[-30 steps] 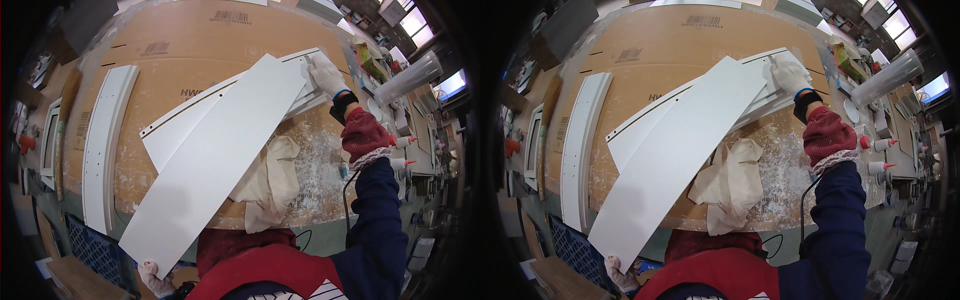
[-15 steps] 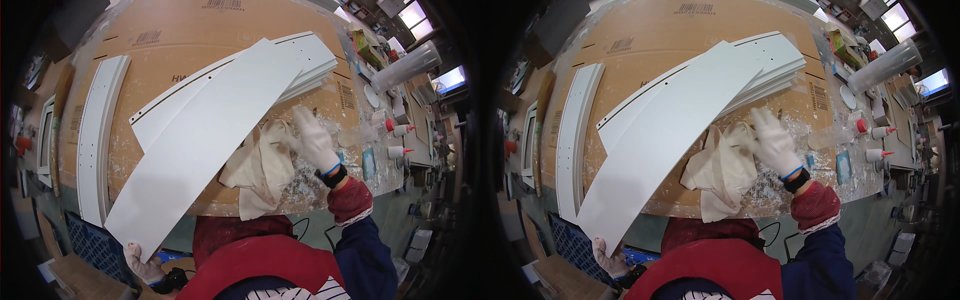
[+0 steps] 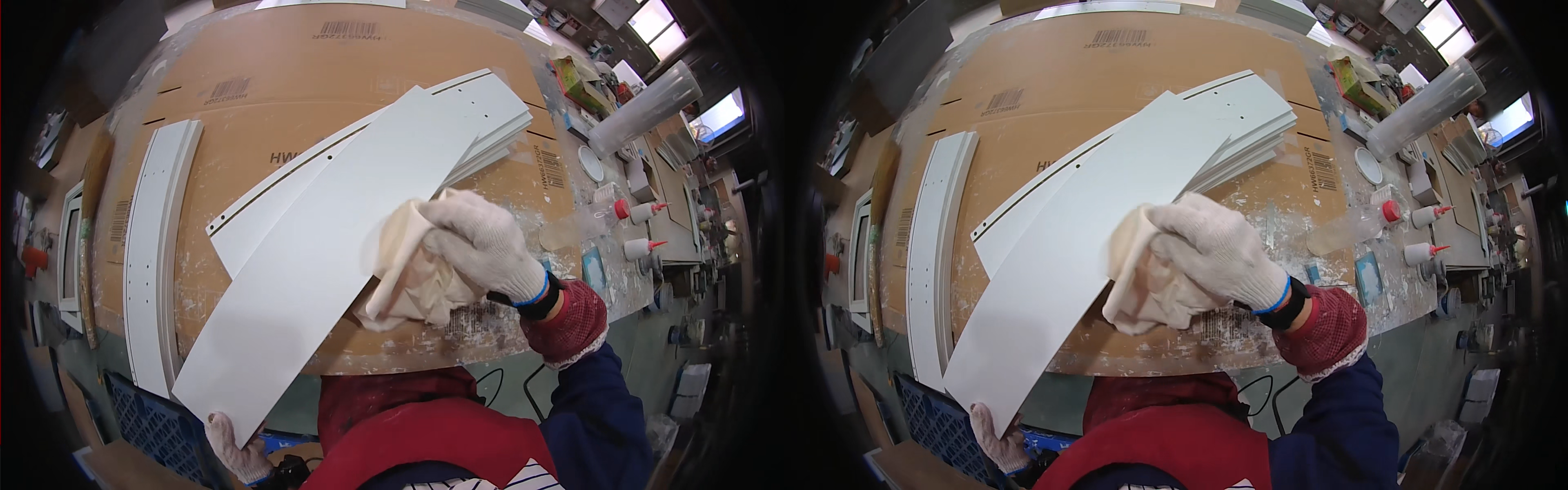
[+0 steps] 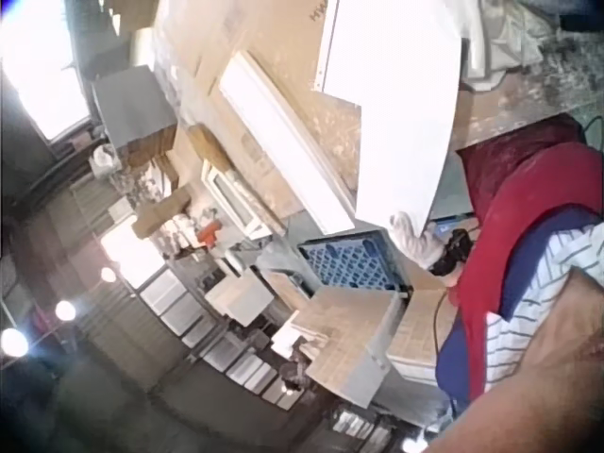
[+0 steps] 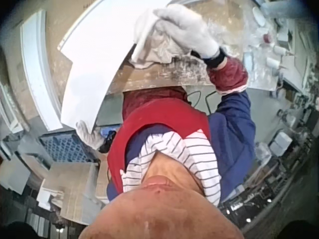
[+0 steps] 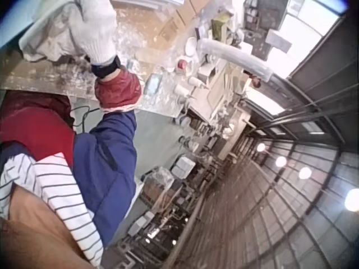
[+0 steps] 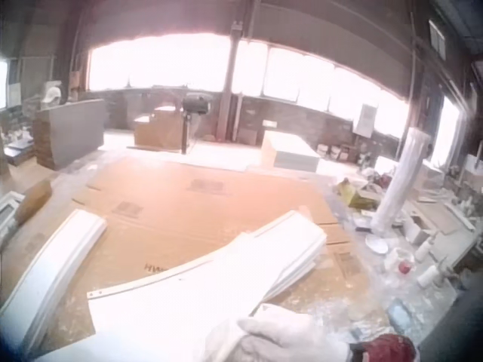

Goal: The person wipes the surface of white rectangular panels using a cloth. They handle the panels one at a time, wiping them thoroughly and stacking them on the workbench. The person also uses a small tool to scrape or clean the edges of the panels.

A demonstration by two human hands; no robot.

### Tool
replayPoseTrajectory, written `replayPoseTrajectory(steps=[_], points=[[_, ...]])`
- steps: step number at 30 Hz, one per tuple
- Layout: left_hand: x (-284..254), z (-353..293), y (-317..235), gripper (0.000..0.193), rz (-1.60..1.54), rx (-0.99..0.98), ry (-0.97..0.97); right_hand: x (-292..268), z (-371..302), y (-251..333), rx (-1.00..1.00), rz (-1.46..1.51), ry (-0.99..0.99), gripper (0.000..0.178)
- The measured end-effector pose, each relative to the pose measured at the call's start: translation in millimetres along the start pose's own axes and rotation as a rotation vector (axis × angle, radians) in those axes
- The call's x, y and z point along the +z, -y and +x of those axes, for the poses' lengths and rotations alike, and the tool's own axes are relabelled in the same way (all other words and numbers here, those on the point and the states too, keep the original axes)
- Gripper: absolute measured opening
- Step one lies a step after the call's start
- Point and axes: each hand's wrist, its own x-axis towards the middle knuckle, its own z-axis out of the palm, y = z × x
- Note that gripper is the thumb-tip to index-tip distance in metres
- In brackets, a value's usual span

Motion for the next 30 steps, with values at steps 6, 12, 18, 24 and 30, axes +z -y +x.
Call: replayPoseTrajectory(steps=[6, 12, 18, 24, 30], points=[[8.8, 23.8, -58.3, 0.026, -0.872, -0.798, -0.179, 35.3, 48.9, 0.2, -0.234, -0.678, 0.329, 0.017], [13.5, -0.7, -40.3, 0.036, -0.419, -0.355, -0.328, -31.7, 97.6, -116.6, -0.111, -0.914, -0.035, 0.015], [18.6, 3.4, -52.4, 0.032, -0.13, -0.176, -0.247, -33.3, 89.6, -90.4, -0.284, -1.038, 0.02, 0.034], [11.9, 4.8, -62.2, 0.033, -0.557, -0.502, -0.376, 12.8, 93.1, -42.4, -0.263, -0.855, 0.269, 0.04], [17.5, 6.3, -52.5, 0.032, -0.513, -0.525, -0.29, -79.1, 119.6, -158.0, 0.392, -0.989, 0.126, 0.032]])
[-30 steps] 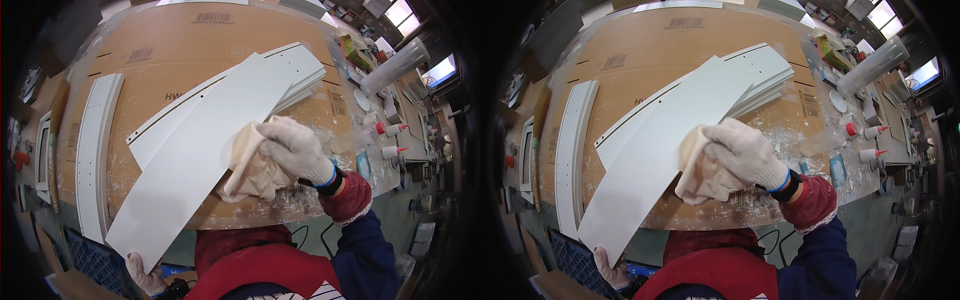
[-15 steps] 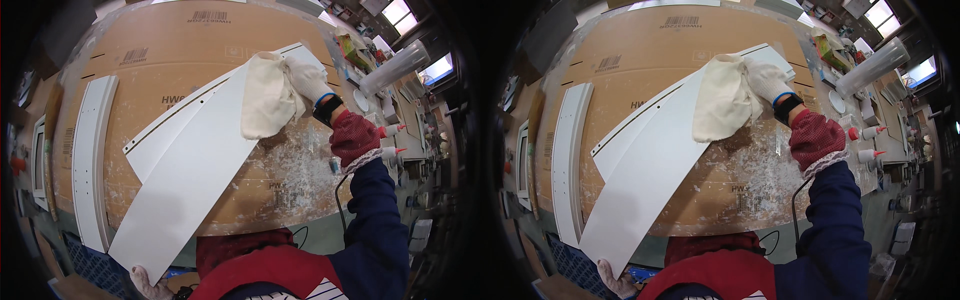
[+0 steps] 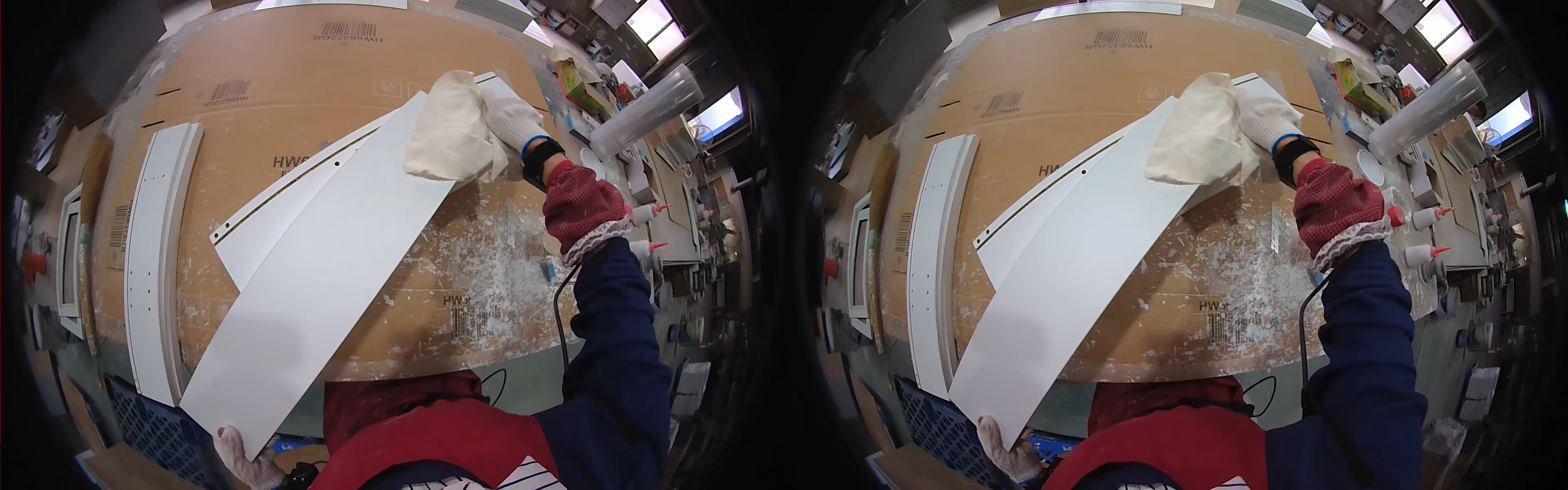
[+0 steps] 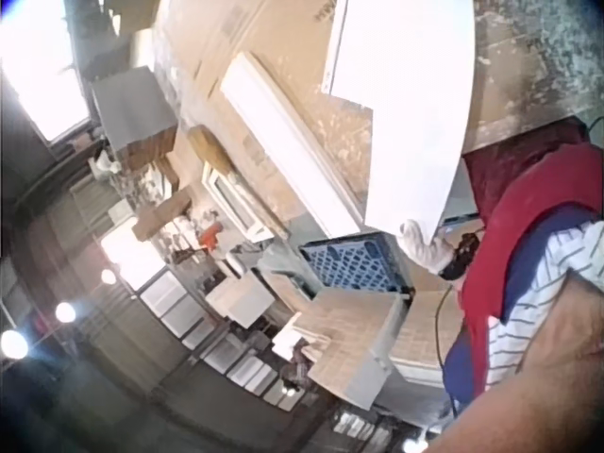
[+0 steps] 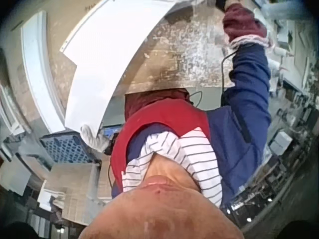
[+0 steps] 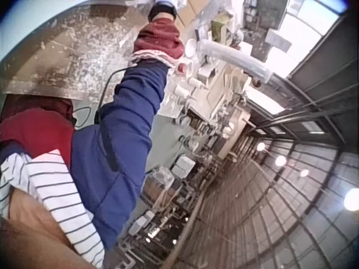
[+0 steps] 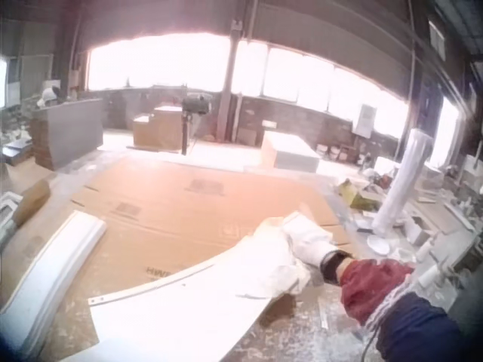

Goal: The person wipes the surface of white rectangular panels using a cloth. They handle the panels one at a time, wiping them thoroughly and stacking them on the workbench. The person also uses a small tool to scrape or clean the edges of the panels.

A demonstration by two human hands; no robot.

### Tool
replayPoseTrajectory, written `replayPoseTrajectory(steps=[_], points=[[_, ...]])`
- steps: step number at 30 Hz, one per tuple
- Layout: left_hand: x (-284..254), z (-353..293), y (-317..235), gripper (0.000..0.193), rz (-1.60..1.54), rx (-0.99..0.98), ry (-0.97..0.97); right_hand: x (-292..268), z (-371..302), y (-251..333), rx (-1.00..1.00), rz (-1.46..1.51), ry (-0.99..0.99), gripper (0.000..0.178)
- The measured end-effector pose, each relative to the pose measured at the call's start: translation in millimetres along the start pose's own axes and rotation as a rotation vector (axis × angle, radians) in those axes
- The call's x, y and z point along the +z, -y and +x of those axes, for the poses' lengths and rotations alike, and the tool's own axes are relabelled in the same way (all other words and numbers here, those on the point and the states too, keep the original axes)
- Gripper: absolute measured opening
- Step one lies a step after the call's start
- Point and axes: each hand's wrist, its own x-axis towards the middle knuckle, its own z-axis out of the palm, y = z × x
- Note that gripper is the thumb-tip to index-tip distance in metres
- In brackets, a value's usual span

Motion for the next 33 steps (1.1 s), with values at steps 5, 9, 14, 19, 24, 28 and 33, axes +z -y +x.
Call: replayPoseTrajectory(steps=[5, 9, 14, 19, 24, 28, 33], points=[[4.7, -6.5, -14.4, 0.036, -0.001, -0.067, -0.035, -20.7, -77.8, 9.5, 0.201, 0.427, -0.293, 0.031], [-17.6, 10.1, 12.0, 0.045, 0.008, 0.099, 0.123, 2.5, -178.1, 30.0, 0.189, 0.576, -0.074, 0.034], [-31.2, 30.1, 27.8, 0.051, 0.717, 0.746, 0.128, 26.0, -244.0, 15.7, 0.226, 0.691, -0.257, 0.047], [-9.5, 17.9, 2.3, 0.05, 0.091, 0.181, 0.102, 62.0, -261.5, -81.7, 0.95, 0.706, -0.892, 0.05], [4.0, 20.2, -1.9, 0.042, -0.236, 0.062, 0.058, 91.4, -218.9, -117.6, 0.664, 0.926, -1.124, 0.063], [12.5, 19.0, -5.8, 0.041, -0.257, -0.025, 0.018, 93.6, -187.0, -124.2, 0.732, 1.015, -0.578, 0.075], [19.5, 10.4, -6.7, 0.035, -0.136, 0.022, -0.002, 21.2, -146.6, -55.5, 0.15, 1.146, -0.559, 0.078]])
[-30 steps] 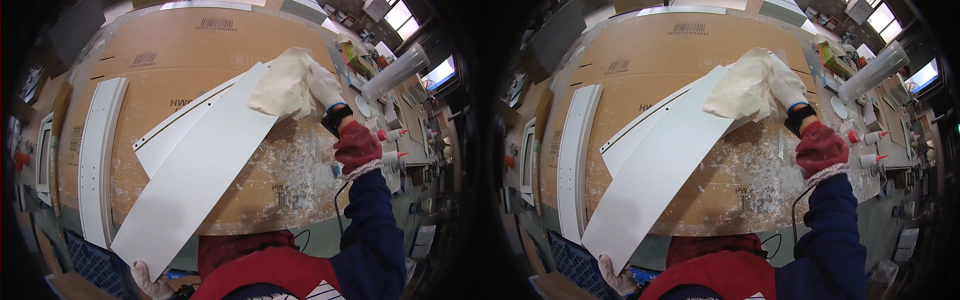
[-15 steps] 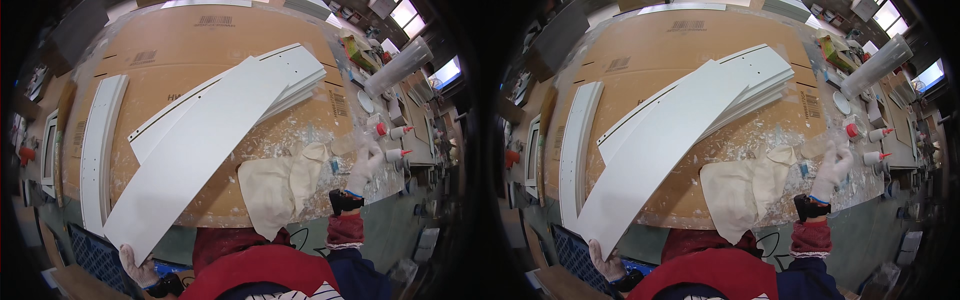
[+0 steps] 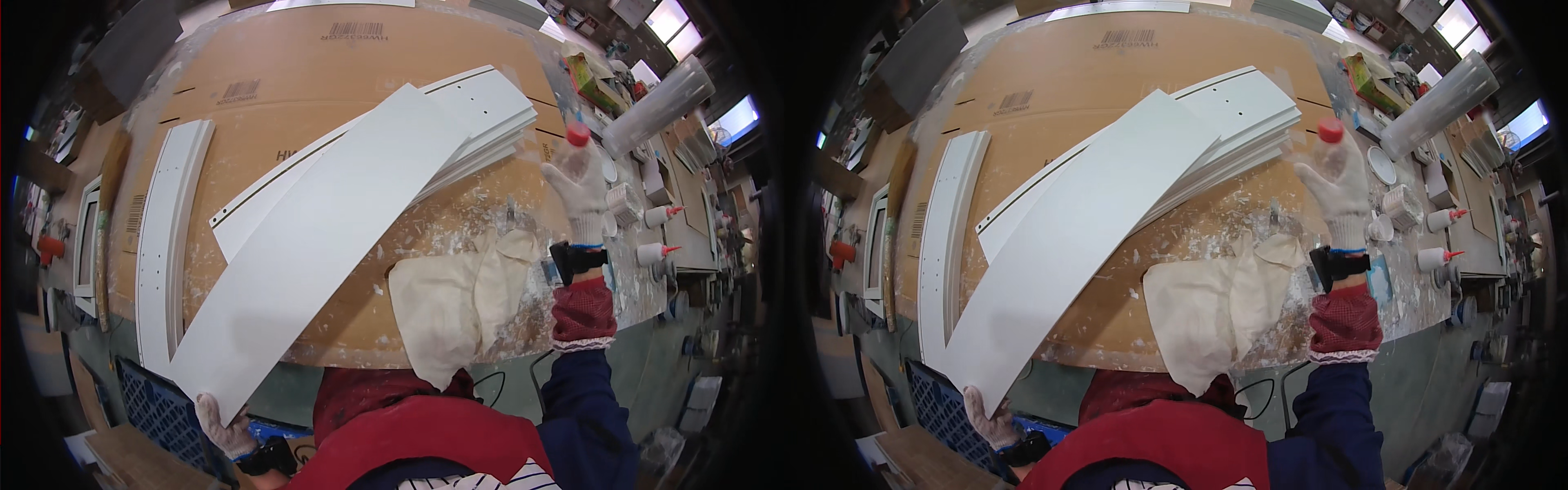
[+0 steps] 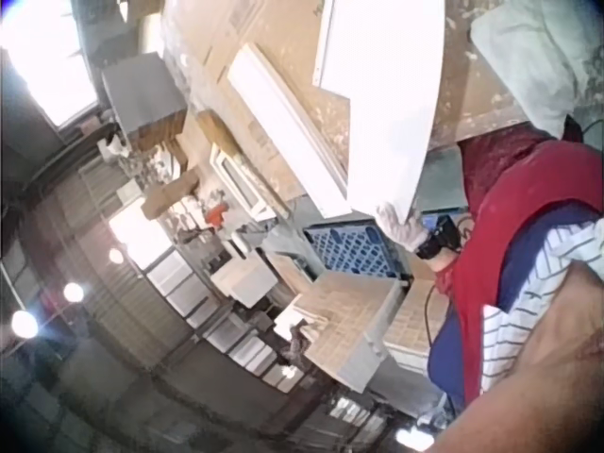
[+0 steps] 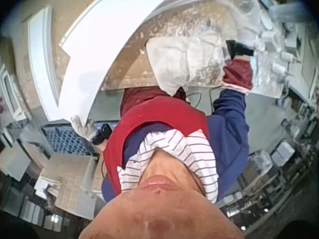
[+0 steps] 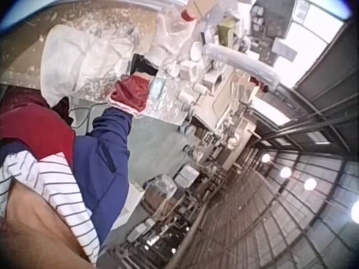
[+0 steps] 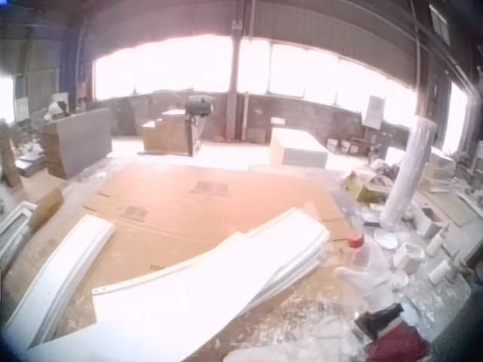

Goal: The person wipes the surface of white rectangular panels using a cloth. They handle the panels one at a time, wiping them thoroughly and stacking them on the workbench. The person also uses a small tool to scrape or clean the edges of the panels.

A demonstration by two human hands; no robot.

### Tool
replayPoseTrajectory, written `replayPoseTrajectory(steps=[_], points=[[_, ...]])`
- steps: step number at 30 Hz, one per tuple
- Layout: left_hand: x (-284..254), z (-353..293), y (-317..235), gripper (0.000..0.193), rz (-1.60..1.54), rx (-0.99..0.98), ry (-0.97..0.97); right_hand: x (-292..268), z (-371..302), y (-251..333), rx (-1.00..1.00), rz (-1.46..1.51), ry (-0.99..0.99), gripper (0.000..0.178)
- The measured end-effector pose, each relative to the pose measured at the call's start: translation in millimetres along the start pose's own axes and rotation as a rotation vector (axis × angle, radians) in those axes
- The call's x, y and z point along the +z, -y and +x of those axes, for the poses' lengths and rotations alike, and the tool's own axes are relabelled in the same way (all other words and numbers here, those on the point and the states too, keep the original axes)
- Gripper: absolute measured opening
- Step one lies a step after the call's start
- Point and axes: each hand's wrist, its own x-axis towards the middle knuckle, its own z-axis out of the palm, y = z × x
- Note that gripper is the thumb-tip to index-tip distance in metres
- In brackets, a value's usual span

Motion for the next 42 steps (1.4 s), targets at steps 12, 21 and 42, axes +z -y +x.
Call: replayPoseTrajectory(steps=[12, 21, 42], points=[[-36.8, 10.3, 16.6, 0.039, 0.096, 0.05, 0.09, 63.0, 70.0, 66.4, -0.728, -1.151, 0.396, 0.064], [-84.1, 29.6, 43.9, 0.05, 0.783, 0.524, 0.119, 64.9, 75.6, 55.5, -0.839, -1.18, 0.395, 0.068], [-48.9, 2.6, 6.5, 0.062, 1.108, 0.888, 0.167, -36.8, -19.1, -52.3, 0.123, -0.072, -0.234, 0.074]])
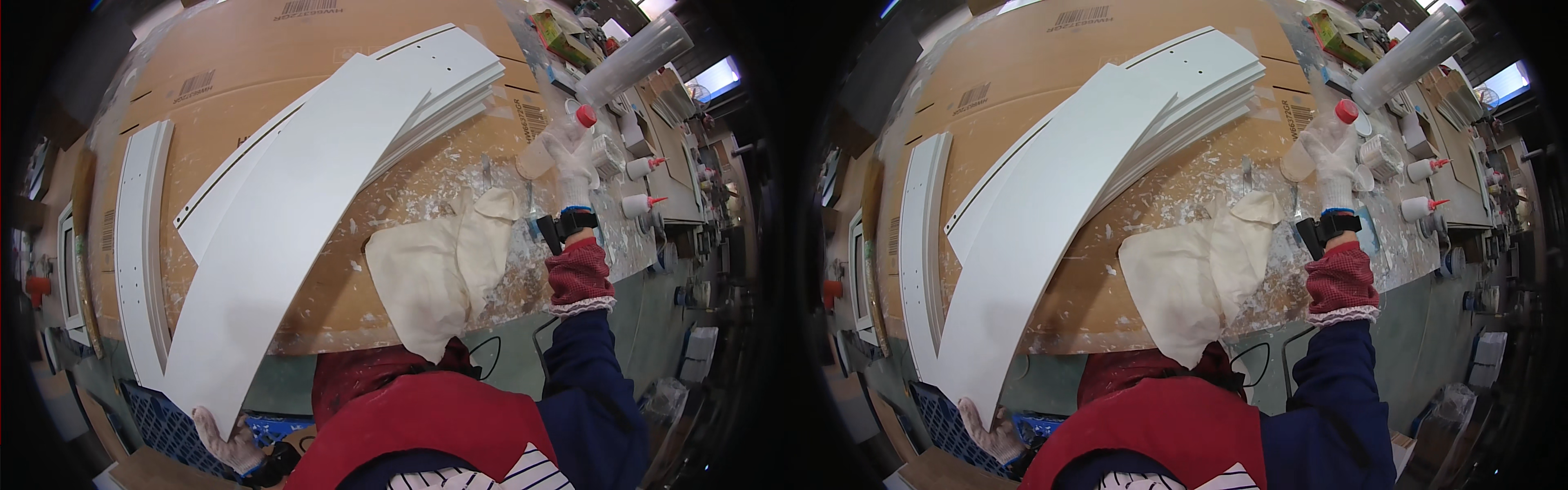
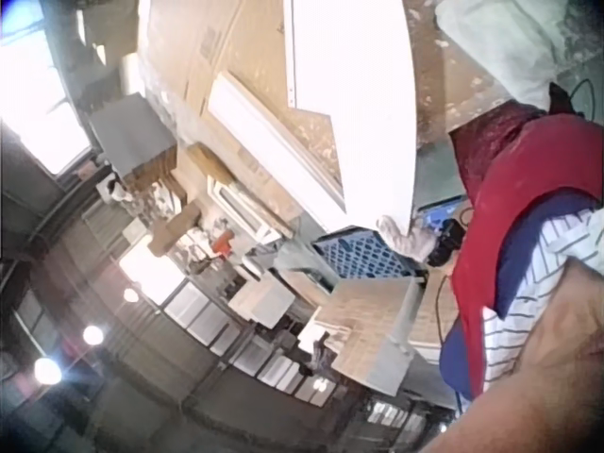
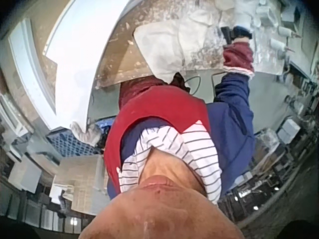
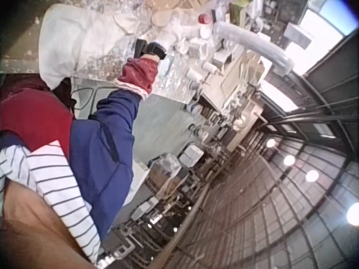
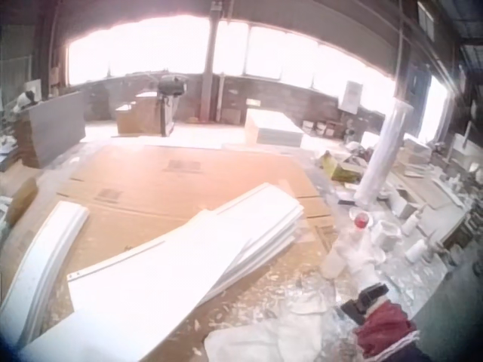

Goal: The person wipes the surface of white rectangular panels using a cloth. They handle the panels one at a time, wiping them thoroughly and stacking them on the workbench. The person also uses a small tool to scrape or clean the edges of the panels.

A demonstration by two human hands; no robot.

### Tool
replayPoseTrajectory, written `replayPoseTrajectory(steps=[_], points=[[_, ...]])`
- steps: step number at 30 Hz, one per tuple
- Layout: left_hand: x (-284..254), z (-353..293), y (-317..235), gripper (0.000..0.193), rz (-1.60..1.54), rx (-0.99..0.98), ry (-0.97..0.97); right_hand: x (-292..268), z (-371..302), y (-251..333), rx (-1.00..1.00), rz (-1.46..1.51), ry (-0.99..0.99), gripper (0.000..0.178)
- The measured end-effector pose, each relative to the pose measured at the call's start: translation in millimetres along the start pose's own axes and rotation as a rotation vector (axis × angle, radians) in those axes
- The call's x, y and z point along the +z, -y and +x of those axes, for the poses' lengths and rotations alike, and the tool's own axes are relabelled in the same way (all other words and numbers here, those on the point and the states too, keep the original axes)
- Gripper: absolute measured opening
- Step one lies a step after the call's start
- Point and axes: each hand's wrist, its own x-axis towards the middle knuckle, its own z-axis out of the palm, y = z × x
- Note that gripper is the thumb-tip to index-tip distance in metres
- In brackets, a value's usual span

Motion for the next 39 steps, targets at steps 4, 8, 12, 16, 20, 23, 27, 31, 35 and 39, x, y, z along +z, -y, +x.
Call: replayPoseTrajectory(steps=[4, 8, 12, 16, 20, 23, 27, 31, 35, 39], points=[[-2.4, -6.0, -16.7, 0.055, -0.103, -0.087, -0.051, -5.3, -58.1, 48.9, -0.224, -0.461, -0.057, 0.084], [-1.4, -4.2, -5.7, 0.059, -0.03, 0.016, -0.034, 28.7, -159.4, 79.9, -0.597, -0.629, 0.704, 0.073], [6.9, -3.6, 11.9, 0.063, 0.02, 0.09, -0.012, 49.8, -201.6, 67.7, -0.509, -0.678, 1.045, 0.043], [-5.9, -16.9, 28.9, 0.062, 0.12, 0.146, 0.054, 70.3, -131.2, 96.8, -0.466, -0.416, 1.054, 0.023], [-10.7, 3.6, -10.8, 0.054, -0.162, 0.215, 0.009, 94.7, -66.6, 183.3, -0.396, -0.131, 0.605, 0.02], [-7.1, -6.8, -1.5, 0.058, -0.156, 0.228, -0.045, 145.6, -61.6, 214.6, -0.546, -0.635, 1.109, 0.018], [-1.8, -10.8, -11.2, 0.065, -0.173, 0.085, -0.126, 177.1, -35.8, 171.0, -0.909, -0.728, 0.992, 0.042], [-1.1, -10.1, -31.6, 0.042, -0.546, -0.412, -0.186, 182.6, 22.6, 160.6, -0.475, -0.928, 0.85, 0.072], [3.7, -7.7, -29.5, 0.041, -0.343, -0.248, -0.13, 178.2, -21.0, 182.7, -0.615, -0.973, 0.972, 0.026], [13.8, -42.5, 6.2, 0.045, -0.58, -0.618, -0.157, 196.5, 24.1, 152.2, -0.564, -0.942, 0.901, 0.036]])
